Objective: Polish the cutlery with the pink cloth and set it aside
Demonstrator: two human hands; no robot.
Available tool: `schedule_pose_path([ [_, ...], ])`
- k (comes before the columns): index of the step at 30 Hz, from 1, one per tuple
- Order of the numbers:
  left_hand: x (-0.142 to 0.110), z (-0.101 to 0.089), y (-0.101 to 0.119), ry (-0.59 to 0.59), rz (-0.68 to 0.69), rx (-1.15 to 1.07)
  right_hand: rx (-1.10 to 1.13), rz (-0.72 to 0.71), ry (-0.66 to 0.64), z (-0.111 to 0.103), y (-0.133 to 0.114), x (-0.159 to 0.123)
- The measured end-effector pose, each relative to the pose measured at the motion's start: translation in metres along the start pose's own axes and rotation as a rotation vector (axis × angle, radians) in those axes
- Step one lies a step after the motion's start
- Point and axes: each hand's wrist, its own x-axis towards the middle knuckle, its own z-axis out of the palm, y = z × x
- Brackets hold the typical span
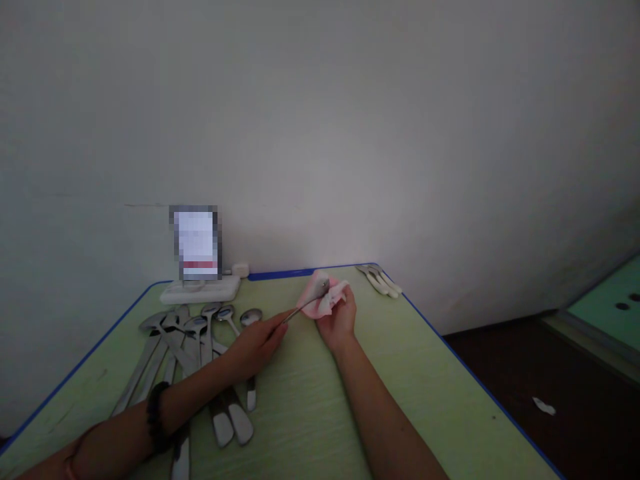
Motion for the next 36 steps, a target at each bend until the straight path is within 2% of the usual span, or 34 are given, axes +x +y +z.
schedule_pose_path([
  [4,0.002,0.002,-0.002,0.099,-0.032,-0.051,-0.041,0.035,0.052,0.003,-0.001,-0.001],
  [8,0.002,0.005,-0.006,0.198,-0.074,-0.058,0.010,0.077,0.026,0.005,0.002,0.001],
  [15,-0.002,0.002,-0.001,0.281,-0.060,-0.134,-0.020,0.069,-0.036,0.007,-0.002,-0.004],
  [19,0.000,0.003,-0.003,0.322,0.010,-0.108,-0.068,0.051,-0.057,0.009,-0.001,-0.006],
  [22,0.002,0.004,-0.006,0.308,0.042,-0.075,-0.087,0.079,-0.035,0.008,0.005,-0.004],
  [26,0.002,0.005,-0.006,0.228,-0.005,-0.021,-0.197,0.040,0.025,0.001,0.013,0.000],
  [36,-0.001,0.006,-0.005,0.059,0.051,0.003,-0.406,-0.075,-0.015,-0.006,0.017,0.004],
])
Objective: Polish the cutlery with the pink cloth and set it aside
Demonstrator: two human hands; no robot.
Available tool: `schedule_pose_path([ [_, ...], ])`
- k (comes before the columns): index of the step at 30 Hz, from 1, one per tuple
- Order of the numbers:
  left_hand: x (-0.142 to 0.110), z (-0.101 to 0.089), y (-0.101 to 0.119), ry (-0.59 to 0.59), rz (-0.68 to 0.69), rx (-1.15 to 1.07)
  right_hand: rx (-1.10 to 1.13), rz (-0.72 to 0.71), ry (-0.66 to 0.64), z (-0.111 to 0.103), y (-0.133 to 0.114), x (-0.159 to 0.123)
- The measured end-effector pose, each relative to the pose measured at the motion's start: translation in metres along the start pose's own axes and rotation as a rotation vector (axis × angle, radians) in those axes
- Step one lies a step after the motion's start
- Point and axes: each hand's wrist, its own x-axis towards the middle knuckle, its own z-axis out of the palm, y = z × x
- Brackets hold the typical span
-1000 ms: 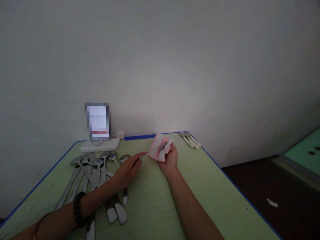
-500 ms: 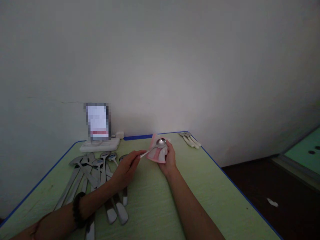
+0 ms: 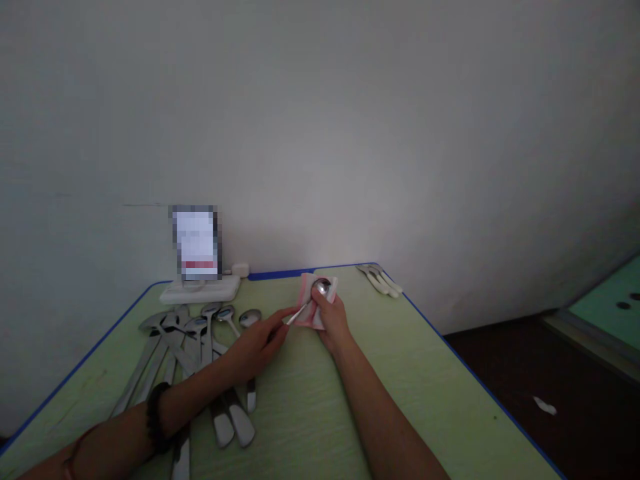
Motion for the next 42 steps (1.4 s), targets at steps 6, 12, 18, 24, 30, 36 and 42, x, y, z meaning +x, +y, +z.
schedule_pose_path([
  [6,-0.0010,0.0007,-0.0008,-0.021,-0.010,0.002,-0.027,0.013,0.022,0.0029,-0.0023,-0.0016],
  [12,-0.0008,0.0011,-0.0016,-0.044,-0.035,-0.048,-0.077,0.018,0.038,0.0025,-0.0022,-0.0024],
  [18,-0.0008,0.0025,-0.0045,-0.066,-0.031,-0.089,-0.105,0.021,0.039,0.0027,-0.0014,-0.0026],
  [24,-0.0010,0.0016,-0.0021,-0.090,-0.028,-0.110,-0.104,-0.003,0.065,0.0054,-0.0034,-0.0024],
  [30,-0.0011,0.0019,-0.0020,-0.099,-0.035,-0.120,-0.151,0.007,0.054,0.0043,-0.0032,-0.0025],
  [36,-0.0014,0.0023,-0.0031,-0.100,-0.045,-0.127,-0.202,0.010,0.062,0.0048,-0.0038,-0.0034],
  [42,-0.0009,0.0023,-0.0043,-0.098,-0.022,-0.128,-0.148,0.035,0.069,0.0067,-0.0054,-0.0051],
])
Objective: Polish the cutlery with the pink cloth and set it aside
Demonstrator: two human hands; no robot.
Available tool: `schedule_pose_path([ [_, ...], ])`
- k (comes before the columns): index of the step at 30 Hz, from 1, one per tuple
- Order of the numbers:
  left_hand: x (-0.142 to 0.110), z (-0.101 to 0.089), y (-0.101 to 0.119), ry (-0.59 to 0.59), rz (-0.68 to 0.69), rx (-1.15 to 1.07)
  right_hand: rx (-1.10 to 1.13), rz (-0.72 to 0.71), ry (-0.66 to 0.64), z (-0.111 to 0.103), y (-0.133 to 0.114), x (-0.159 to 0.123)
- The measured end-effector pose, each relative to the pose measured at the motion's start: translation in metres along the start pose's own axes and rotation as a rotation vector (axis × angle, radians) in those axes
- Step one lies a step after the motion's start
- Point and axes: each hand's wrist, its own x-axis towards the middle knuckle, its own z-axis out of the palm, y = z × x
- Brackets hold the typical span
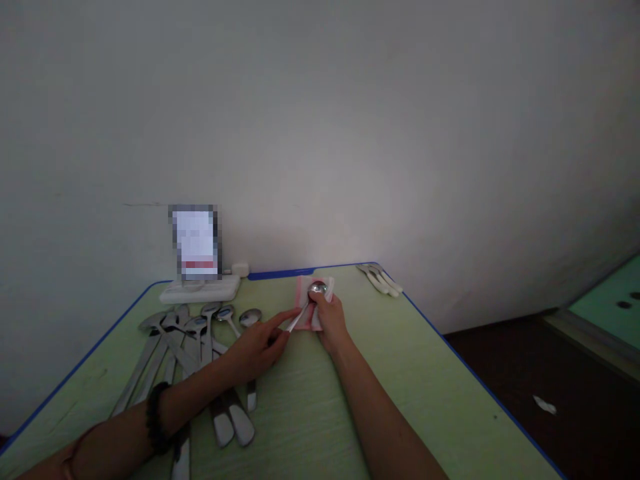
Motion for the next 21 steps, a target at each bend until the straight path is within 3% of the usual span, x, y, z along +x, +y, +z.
schedule_pose_path([
  [16,-0.0002,-0.0014,0.0065,-0.041,0.004,0.195,0.154,-0.007,-0.019,-0.0041,0.0023,0.0009],
  [21,-0.0005,-0.0009,0.0043,-0.042,0.006,0.245,0.085,-0.070,-0.074,-0.0044,0.0007,0.0016],
])
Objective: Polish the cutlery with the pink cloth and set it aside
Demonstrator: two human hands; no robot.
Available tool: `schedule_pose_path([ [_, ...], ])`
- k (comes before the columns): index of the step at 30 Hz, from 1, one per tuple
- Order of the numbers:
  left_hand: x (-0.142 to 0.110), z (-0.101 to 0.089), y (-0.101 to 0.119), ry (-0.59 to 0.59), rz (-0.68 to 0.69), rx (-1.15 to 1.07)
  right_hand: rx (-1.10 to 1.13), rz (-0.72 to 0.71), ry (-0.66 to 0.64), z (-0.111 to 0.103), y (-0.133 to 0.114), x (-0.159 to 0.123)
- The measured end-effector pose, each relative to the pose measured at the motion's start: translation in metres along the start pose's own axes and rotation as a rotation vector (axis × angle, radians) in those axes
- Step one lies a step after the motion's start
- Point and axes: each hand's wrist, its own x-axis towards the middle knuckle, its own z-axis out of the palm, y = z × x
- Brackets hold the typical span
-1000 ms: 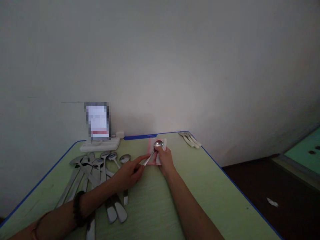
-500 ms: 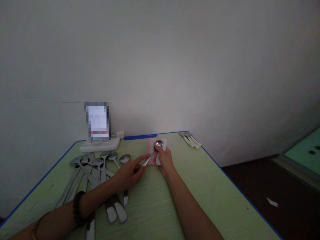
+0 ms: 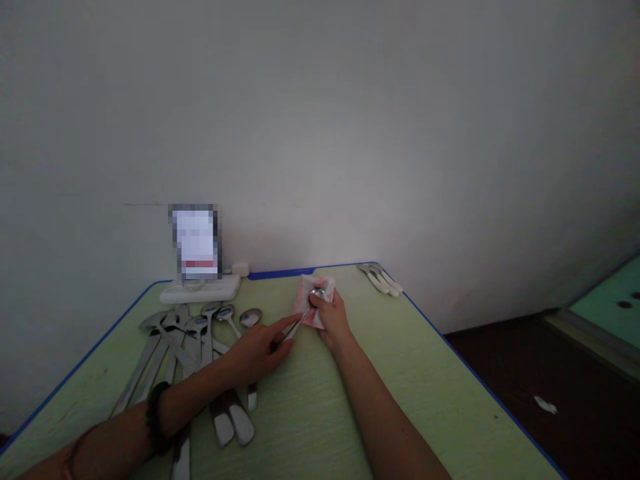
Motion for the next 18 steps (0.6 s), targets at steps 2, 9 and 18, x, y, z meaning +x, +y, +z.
schedule_pose_path([
  [2,0.0001,0.0007,-0.0012,-0.007,0.002,0.012,-0.064,-0.063,-0.020,-0.0001,0.0010,0.0013],
  [9,-0.0001,0.0018,-0.0021,-0.012,-0.001,0.008,-0.427,-0.229,0.009,-0.0030,0.0003,0.0034],
  [18,-0.0007,0.0014,-0.0004,-0.013,0.011,-0.141,-0.524,-0.235,0.061,-0.0034,0.0006,0.0042],
])
